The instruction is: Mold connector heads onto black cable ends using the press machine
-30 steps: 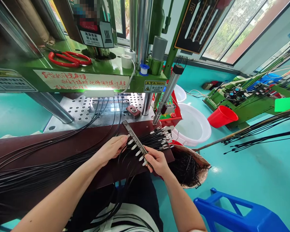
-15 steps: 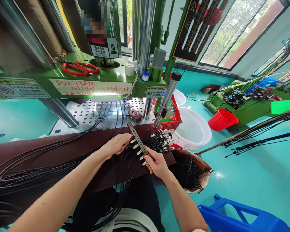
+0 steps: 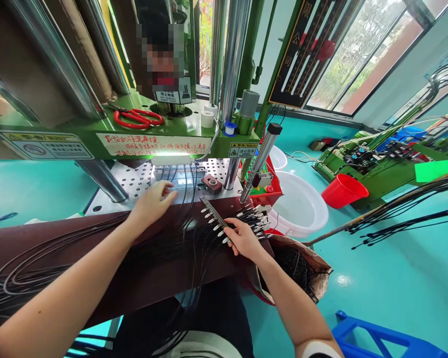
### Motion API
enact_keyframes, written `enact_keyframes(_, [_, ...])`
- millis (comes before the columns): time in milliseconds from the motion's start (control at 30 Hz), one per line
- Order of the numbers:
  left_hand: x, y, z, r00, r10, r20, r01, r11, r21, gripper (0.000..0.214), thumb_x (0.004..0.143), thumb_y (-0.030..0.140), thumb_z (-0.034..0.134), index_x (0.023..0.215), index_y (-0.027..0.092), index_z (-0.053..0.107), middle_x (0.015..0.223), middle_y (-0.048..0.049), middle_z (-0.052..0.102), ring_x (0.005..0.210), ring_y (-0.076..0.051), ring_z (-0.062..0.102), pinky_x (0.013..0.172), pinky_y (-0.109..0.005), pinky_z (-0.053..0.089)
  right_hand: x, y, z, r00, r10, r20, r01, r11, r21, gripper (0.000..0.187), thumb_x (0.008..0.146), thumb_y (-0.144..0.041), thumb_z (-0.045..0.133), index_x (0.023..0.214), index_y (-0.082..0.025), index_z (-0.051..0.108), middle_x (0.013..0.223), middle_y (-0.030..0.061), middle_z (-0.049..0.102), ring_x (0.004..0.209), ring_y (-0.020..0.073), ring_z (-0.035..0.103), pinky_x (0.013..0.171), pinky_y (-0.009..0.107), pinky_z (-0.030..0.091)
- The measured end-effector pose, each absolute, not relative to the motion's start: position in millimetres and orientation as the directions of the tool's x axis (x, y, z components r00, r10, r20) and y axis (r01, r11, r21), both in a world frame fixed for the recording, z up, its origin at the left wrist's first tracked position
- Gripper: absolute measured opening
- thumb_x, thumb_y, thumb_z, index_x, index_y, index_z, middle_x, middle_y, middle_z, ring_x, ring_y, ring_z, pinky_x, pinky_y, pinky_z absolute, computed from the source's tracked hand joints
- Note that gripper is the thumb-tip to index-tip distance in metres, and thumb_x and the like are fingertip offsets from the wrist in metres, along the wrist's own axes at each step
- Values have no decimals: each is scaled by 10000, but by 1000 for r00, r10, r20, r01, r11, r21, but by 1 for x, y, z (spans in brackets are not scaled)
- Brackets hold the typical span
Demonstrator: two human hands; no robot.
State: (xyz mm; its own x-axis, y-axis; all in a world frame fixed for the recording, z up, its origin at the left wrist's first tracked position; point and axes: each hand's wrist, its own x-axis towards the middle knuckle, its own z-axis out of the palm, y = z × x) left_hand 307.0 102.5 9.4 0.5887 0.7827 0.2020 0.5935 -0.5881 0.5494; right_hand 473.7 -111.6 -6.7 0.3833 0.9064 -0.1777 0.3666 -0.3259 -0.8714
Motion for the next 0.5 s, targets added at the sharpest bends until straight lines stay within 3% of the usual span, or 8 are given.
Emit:
enact_keyframes(67, [296, 117, 3, 517, 828, 217, 745, -561, 361, 414, 804, 409, 398, 1099, 138, 500, 1083, -154, 539, 1028, -305, 490, 820, -431, 413, 473, -110, 2, 342, 928, -146, 634, -343, -693, 330, 883, -337, 366, 1127, -158, 499, 537, -24, 547, 374, 112, 505, 440, 227, 394])
enact_keyframes(133, [291, 125, -6, 466, 872, 154, 841, -490, 228, 478, 803, 470, 387, 1112, 125, 502, 1118, -187, 530, 1058, -359, 470, 802, -486, 409, 471, -106, 12, 287, 952, -110, 872, -307, -381, 278, 893, -302, 369, 1059, -161, 541, 629, 37, 618, 531, 170, 600, 558, 265, 423])
enact_keyframes(200, [292, 126, -16, 443, 893, 76, 873, -449, 188, 517, 803, 518, 366, 1075, 107, 520, 1077, -197, 556, 1029, -362, 495, 787, -487, 414, 471, -98, 22, 245, 962, -123, 963, -256, -87, 253, 885, -305, 397, 945, -149, 586, 712, 97, 652, 681, 230, 632, 628, 294, 420])
enact_keyframes(267, [296, 124, -23, 445, 894, 44, 872, -444, 206, 519, 809, 526, 358, 1048, 98, 525, 1046, -191, 577, 1009, -341, 518, 786, -453, 420, 475, -81, 30, 224, 962, -154, 975, -220, 42, 284, 883, -338, 404, 838, -148, 609, 736, 119, 656, 732, 257, 629, 655, 313, 418])
enact_keyframes(367, [302, 121, -29, 466, 882, 72, 852, -469, 231, 487, 822, 498, 368, 1050, 91, 509, 1040, -183, 584, 994, -318, 532, 773, -411, 427, 486, -34, 35, 127, 991, -50, 991, -129, -32, 251, 878, -298, 416, 875, -149, 618, 873, 118, 656, 856, 247, 604, 753, 326, 416])
enact_keyframes(500, [301, 122, -31, 491, 865, 103, 836, -501, 224, 421, 833, 439, 391, 1052, 95, 496, 1012, -160, 590, 978, -305, 540, 761, -385, 430, 493, 56, 35, 100, 962, 254, 965, -31, -262, 248, 852, -218, 465, 1059, -130, 568, 1097, 118, 583, 1039, 222, 504, 896, 345, 375])
